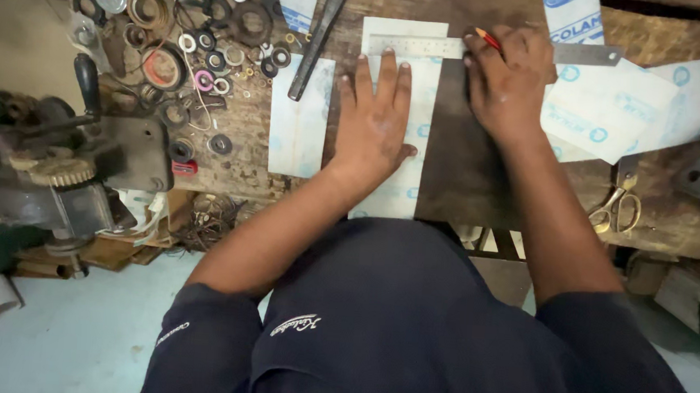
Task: The person sorts white printed paper strips at a workbench and places some into a cardboard box on the floor. They then lay a steel ruler on a strip, hold it steady, and draw pencil marks along the ruler edge, repeating the measuring and marking on the strips.
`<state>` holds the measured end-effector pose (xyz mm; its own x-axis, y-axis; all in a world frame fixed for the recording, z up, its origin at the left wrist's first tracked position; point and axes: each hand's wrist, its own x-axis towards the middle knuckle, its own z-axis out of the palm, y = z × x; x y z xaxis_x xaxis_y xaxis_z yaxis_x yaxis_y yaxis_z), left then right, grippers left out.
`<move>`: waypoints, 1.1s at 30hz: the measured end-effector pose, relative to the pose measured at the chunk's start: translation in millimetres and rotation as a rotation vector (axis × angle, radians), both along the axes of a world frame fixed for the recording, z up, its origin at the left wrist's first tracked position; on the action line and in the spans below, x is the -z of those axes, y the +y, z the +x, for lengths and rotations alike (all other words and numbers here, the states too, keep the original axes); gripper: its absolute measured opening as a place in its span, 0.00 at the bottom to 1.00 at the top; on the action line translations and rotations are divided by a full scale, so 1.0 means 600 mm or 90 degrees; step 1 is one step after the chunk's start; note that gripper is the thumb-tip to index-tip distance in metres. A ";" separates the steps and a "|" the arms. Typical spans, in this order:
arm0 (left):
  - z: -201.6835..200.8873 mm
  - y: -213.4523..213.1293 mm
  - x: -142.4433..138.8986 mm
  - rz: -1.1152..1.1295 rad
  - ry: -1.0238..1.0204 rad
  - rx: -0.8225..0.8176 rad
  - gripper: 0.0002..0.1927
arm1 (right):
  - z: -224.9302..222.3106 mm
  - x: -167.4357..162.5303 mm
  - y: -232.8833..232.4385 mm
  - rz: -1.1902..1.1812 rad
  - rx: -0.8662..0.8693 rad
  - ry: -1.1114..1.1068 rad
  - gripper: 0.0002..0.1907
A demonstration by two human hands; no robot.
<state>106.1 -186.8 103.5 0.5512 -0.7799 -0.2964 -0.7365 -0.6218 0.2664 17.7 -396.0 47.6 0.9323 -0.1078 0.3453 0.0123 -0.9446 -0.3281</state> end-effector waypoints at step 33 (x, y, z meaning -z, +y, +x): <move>0.019 -0.006 0.014 -0.013 0.017 0.002 0.67 | -0.001 0.029 0.011 0.031 0.036 0.053 0.16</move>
<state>117.3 -190.6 95.0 0.5405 -0.7879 -0.2951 -0.7314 -0.6134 0.2980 17.2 -389.6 30.5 0.9494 -0.1756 0.2604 -0.0692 -0.9257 -0.3718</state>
